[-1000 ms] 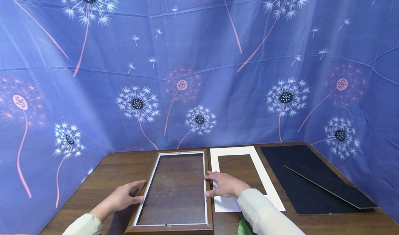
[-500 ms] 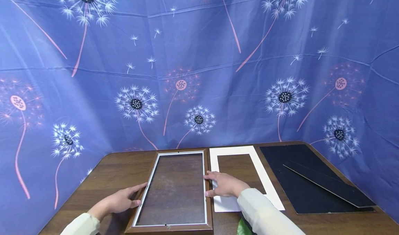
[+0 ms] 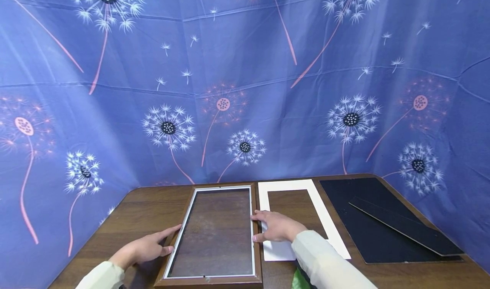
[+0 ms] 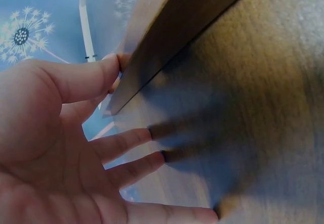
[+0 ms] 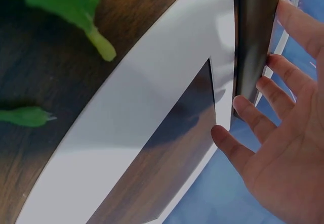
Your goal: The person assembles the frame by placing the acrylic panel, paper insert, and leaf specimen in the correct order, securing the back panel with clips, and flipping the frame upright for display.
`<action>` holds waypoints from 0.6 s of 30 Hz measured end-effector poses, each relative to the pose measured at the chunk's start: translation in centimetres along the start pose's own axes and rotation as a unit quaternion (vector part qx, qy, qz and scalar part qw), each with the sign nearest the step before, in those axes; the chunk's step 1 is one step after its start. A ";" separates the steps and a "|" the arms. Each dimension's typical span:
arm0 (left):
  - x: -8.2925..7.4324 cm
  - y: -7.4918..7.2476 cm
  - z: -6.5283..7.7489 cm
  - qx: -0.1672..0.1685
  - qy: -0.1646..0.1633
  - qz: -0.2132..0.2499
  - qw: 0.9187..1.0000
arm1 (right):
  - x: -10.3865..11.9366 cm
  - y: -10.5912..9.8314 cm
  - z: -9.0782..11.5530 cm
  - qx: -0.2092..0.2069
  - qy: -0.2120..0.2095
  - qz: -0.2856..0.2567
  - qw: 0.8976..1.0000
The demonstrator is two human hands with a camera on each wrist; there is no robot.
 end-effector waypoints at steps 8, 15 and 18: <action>0.1 0.1 0.1 0.014 -0.007 0.000 1.000 | 0.6 -0.2 0.1 0.006 0.017 0.020 1.000; 0.7 0.5 -0.4 0.030 -0.003 0.032 0.999 | 0.4 -0.8 0.2 0.001 0.015 0.018 1.000; 1.3 0.8 -0.9 0.049 0.008 0.029 0.998 | 0.0 -1.8 0.5 -0.017 0.002 0.004 1.000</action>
Point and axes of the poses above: each hand's wrist, its own z-axis away from the middle knuckle, its own y-axis out of the palm, x = y × z, the point moved 8 cm from there along -z, towards the middle knuckle, and after that the axes turned 3 degrees about -z, right-handed, at the moved point
